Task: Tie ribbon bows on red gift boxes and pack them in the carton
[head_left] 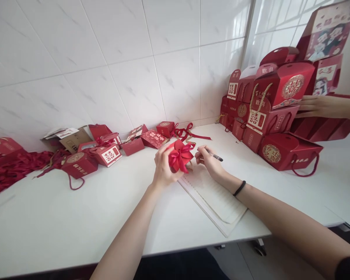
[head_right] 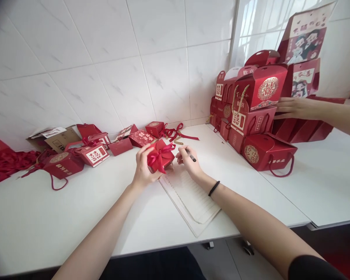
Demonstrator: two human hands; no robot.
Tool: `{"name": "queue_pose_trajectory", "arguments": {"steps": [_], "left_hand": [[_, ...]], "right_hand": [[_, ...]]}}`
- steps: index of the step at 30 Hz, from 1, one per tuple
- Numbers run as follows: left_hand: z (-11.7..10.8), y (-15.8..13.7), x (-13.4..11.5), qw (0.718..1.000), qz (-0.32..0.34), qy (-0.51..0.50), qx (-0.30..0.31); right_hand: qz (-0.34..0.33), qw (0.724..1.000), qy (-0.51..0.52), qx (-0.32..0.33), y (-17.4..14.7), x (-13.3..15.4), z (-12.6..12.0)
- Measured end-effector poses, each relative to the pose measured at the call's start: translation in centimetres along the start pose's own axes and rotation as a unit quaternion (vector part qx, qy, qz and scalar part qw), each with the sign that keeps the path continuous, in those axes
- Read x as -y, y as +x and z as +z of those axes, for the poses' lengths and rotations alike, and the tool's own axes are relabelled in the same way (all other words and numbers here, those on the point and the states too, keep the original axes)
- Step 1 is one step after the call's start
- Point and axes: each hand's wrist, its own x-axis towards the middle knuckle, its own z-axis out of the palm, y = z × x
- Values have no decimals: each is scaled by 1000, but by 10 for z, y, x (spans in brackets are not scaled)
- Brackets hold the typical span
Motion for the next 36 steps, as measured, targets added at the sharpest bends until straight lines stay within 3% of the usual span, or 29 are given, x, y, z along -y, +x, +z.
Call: {"name": "queue_pose_trajectory", "arguments": {"steps": [4,7,9,16,21,25,28,32,34,36], "left_hand": [[9,-6,17,992,-114,-35,-47],[15,-12,28,964,-252,-71,-52],[17,-14,31,948,-300,-90,-54],[16,-16,25,932,-346,-97,-48],[13,-18,26,925,-365,-99,-32],[16,-16,32,916,-375,-93,-107],[16,-12,39,858,-468,-84,-196],[10,-6,42,753,-601,-81,-255],[6,-4,40,739,-616,-78,-261],[4,-5,38,744,-610,-73,-263]], "right_hand": [[11,1000,-24,-3,-1,-5,0],[25,999,-47,-5,-3,-10,-1],[43,998,-46,-10,-4,-11,-1],[89,996,-28,-3,-14,-3,3],[65,996,-66,0,-19,-1,7],[9,990,-143,6,-17,-4,3],[-78,963,-256,21,-15,-6,-3],[-216,885,-407,67,-18,-6,-7],[-235,855,-452,96,-20,-4,-7],[-236,841,-477,99,-21,-3,-7]]}}
